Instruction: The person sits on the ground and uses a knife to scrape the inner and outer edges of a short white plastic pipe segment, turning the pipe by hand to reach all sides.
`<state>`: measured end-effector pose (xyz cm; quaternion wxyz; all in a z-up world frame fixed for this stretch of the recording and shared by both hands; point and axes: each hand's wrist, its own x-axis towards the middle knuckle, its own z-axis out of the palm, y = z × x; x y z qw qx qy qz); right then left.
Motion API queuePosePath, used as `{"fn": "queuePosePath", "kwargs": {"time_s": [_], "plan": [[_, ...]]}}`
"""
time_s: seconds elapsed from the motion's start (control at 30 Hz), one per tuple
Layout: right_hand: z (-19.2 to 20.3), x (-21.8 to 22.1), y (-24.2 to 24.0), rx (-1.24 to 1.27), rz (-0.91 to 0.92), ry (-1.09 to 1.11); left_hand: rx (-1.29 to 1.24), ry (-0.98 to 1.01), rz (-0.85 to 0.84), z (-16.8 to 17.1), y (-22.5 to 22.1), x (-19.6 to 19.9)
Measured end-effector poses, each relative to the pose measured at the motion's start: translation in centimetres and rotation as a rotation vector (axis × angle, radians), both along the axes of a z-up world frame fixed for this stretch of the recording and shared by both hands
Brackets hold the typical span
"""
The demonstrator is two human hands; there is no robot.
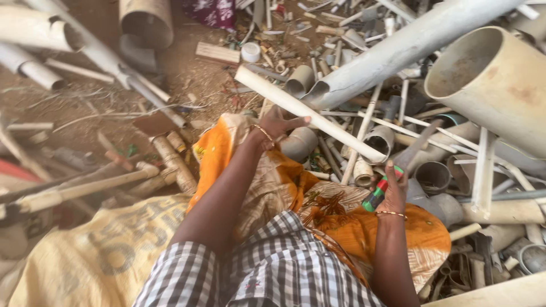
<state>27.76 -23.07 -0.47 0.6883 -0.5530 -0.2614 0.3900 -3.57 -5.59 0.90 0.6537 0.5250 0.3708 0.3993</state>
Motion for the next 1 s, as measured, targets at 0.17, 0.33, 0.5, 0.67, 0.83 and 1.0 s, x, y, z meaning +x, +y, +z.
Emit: {"fn": "queuePosePath", "kwargs": {"time_s": [0.17, 0.33, 0.5, 0.67, 0.83, 1.0], "plan": [[-5.6, 3.9, 0.3, 0.059, 0.146, 0.170, 0.087, -0.105, 0.067, 0.2, -2.7, -0.3], [-6.0, 8.6, -0.5, 0.111, 0.325, 0.268, 0.069, -0.185, 0.046, 3.3, -4.4, -2.0], [-3.4, 8.6, 3.6, 0.118, 0.110, -0.035, 0.153, -0.365, 0.219, 7.2, -3.6, -3.6], [-3.4, 4.4, 8.5, 0.108, 0.113, -0.066, 1.116, 0.471, 0.934, 8.7, -0.3, -10.1], [-2.5, 0.9, 13.0, 0.102, 0.175, -0.059, 0.125, 1.014, 0.209, 2.6, -1.6, -13.9], [-2.3, -1.7, 15.5, 0.098, 0.200, -0.082, 0.035, 0.846, 0.383, -8.3, 3.2, -20.7]]}}
